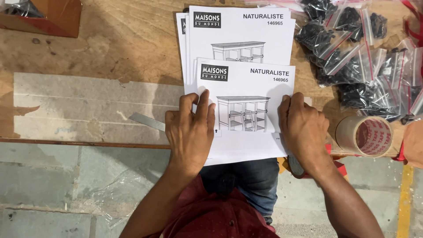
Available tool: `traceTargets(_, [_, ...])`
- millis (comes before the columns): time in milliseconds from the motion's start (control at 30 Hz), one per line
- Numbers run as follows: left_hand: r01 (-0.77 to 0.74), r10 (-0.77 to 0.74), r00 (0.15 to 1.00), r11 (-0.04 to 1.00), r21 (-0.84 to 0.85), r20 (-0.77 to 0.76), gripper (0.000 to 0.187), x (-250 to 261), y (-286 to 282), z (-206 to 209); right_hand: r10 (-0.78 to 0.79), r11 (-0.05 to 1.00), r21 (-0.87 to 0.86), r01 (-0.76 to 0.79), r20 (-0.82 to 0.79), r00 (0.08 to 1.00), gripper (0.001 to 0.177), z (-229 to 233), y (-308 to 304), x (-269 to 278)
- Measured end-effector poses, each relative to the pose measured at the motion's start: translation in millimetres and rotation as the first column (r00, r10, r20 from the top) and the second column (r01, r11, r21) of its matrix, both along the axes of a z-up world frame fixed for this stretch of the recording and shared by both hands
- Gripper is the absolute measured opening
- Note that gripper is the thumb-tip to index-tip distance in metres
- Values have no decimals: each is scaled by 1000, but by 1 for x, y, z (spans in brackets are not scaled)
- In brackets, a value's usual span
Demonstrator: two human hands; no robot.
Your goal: Packaging instruction manuals and bags of hardware into a small cardboard box and sealing it with red tape.
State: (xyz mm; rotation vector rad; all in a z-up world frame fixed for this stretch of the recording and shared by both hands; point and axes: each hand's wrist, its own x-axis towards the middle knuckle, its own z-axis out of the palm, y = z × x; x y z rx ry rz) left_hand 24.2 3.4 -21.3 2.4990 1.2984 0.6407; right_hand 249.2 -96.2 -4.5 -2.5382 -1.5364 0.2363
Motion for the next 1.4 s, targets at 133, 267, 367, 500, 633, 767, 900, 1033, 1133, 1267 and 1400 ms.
traceTargets(133, [-9,13,997,998,54,-82,40,3,2,11,6,1000,-14,-6,24,1000,32,0,-1,-2])
traceTargets(267, [212,-173,943,971,112,-285,66,14,6,18,24,1000,6,-24,80,997,31,-3,-3,-3])
traceTargets(367, [398,-355,878,914,79,-320,85,20,5,9,26,999,22,-28,94,995,30,-2,-4,-3])
traceTargets(500, [483,-447,837,875,42,-315,82,21,5,4,10,1000,22,-11,38,999,30,1,-2,-6])
traceTargets(633, [473,-457,853,881,4,-252,76,22,3,-5,29,999,41,-31,53,998,30,-1,-3,-6])
traceTargets(767, [469,-461,873,883,16,-163,65,27,4,-10,25,999,33,-27,48,999,30,2,-1,-7])
traceTargets(900, [482,-480,875,875,30,-72,54,32,2,-7,30,999,31,-32,55,998,30,1,-3,-8])
traceTargets(1033, [482,-476,873,875,45,-103,54,41,-2,0,48,997,53,-52,71,996,29,2,-3,-9])
traceTargets(1133, [455,-453,887,891,0,-83,52,46,-6,5,65,995,76,-71,80,995,28,4,-3,-9])
traceTargets(1267, [398,-400,911,916,-39,-99,60,48,-10,-1,52,998,28,-54,54,997,28,5,-2,-8])
traceTargets(1400, [377,-381,911,925,-53,-157,61,46,-12,-5,61,998,22,-62,45,997,28,6,-2,-8])
